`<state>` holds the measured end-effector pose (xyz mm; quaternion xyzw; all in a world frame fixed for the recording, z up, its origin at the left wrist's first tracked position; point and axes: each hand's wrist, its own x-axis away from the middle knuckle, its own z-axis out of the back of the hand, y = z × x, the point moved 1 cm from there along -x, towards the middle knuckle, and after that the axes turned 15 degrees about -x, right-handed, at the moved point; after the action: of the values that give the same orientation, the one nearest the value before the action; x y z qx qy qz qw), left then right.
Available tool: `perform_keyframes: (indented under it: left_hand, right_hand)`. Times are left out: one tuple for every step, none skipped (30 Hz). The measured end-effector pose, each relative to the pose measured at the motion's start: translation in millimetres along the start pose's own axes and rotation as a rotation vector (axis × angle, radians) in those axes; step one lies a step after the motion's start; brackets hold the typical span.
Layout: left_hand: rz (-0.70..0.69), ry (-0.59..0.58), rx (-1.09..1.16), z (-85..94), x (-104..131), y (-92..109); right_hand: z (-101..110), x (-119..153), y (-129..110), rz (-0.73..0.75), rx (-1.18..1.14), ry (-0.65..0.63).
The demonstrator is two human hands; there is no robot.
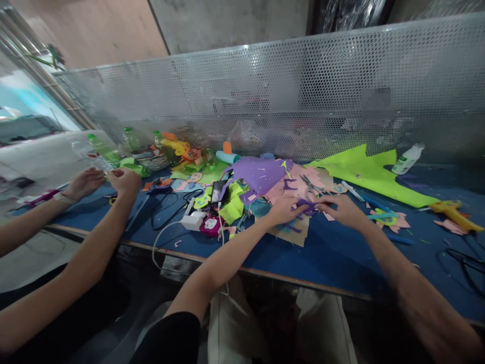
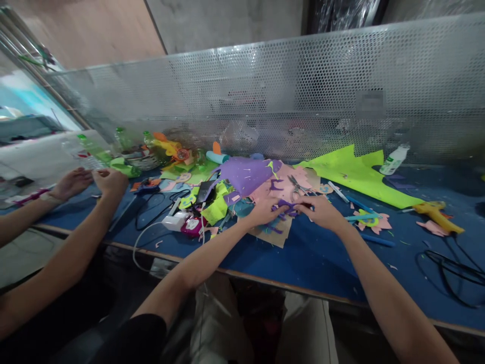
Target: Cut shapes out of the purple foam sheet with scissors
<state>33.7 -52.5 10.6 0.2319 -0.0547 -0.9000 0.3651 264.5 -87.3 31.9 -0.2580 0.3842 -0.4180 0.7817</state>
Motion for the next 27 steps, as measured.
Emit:
perform_keyframes:
  left_hand:
    - [-0.043,-0.013,-0.019,-0.2,-0.6,0.9]
    - [-0.083,-0.008,-0.009,0.0,-1.0,1.9]
    - [-0.13,-0.02,0.01,0.0,-1.3,3.1]
    - [-0.168,-0.035,0.033,0.3,-1.4,4.5]
    - [-0.191,-0.051,0.062,0.9,-1.3,6.1]
    - [-0.198,-0.067,0.095,1.7,-1.0,7.8]
    - [-0.187,-0.08,0.128,2.9,-0.6,9.7]
    - [-0.162,-0.095,0.162,4.3,-0.3,11.6]
    - [-0.137,-0.114,0.189,5.9,-0.2,13.8]
    - [-0.122,-0.131,0.204,7.6,-0.2,16.1]
    - [-0.124,-0.159,0.201,9.4,-0.5,18.4]
    - [-0.137,-0.207,0.183,11.0,-1.0,20.7]
    - [-0.152,-0.268,0.157,12.5,-1.6,22.8]
    - [-0.174,-0.326,0.13,13.8,-2.1,24.6]
    - [-0.189,-0.363,0.108,15.2,-2.5,26.2]
    - [-0.178,-0.399,0.114,16.3,-2.6,27.3]
    - [-0.149,-0.447,0.164,16.9,-2.2,28.3]
    - [-0.095,-0.503,0.252,17.1,-1.2,29.2]
    - [-0.034,-0.541,0.34,16.8,0.3,30.0]
    - [0.024,-0.562,0.414,16.3,2.0,30.8]
    - [0.071,-0.581,0.465,15.2,3.9,31.7]
    - [0.105,-0.598,0.484,13.9,5.8,32.5]
    - [0.125,-0.609,0.463,12.6,7.4,33.1]
    - [0.124,-0.611,0.4,11.3,8.5,33.3]
    - [0.109,-0.601,0.307,10.5,9.2,33.1]
    - [0.087,-0.581,0.197,10.3,9.3,32.3]
    - [0.064,-0.557,0.083,10.9,8.9,31.1]
  right_hand:
    - [6.7,6.5,0.3,0.007,0.044,-0.018]
    - [15.0,14.4,1.9,0.011,0.089,-0.026]
    - [24.6,24.0,4.9,0.003,0.119,-0.033]
    - [35.3,34.9,9.5,-0.023,0.136,-0.04]
    - [46.7,47.1,15.7,-0.067,0.155,-0.046]
    - [58.6,60.2,23.1,-0.107,0.182,-0.023]
    - [70.4,73.7,31.5,-0.139,0.212,0.013]
    - [81.6,87.2,40.5,-0.171,0.243,0.067]
    - [91.8,100.2,49.9,-0.201,0.267,0.116]
    - [100.7,112.1,59.1,-0.231,0.294,0.155]
    - [108.0,122.8,67.7,-0.256,0.329,0.167]
    - [113.7,131.8,75.5,-0.277,0.361,0.146]
    - [118.2,139.3,82.2,-0.295,0.391,0.142]
    - [121.3,145.2,87.8,-0.304,0.404,0.126]
    - [123.1,149.7,92.3,-0.306,0.405,0.105]
    - [123.8,152.8,96.0,-0.302,0.398,0.089]
    - [123.4,154.9,99.2,-0.295,0.385,0.074]
    - [122.2,156.0,102.1,-0.286,0.374,0.06]
    - [120.2,156.1,104.9,-0.277,0.364,0.047]
    - [117.9,155.4,107.5,-0.27,0.359,0.037]
    - [115.5,153.8,109.9,-0.263,0.354,0.023]
    - [113.2,151.4,112.0,-0.257,0.349,0.003]
    - [111.3,148.2,113.8,-0.255,0.344,-0.023]
    - [110.2,144.2,115.1,-0.255,0.342,-0.045]
    - [110.0,139.5,116.1,-0.256,0.345,-0.065]
    - [110.7,134.3,116.9,-0.259,0.354,-0.08]
    - [112.2,128.6,117.7,-0.26,0.365,-0.091]
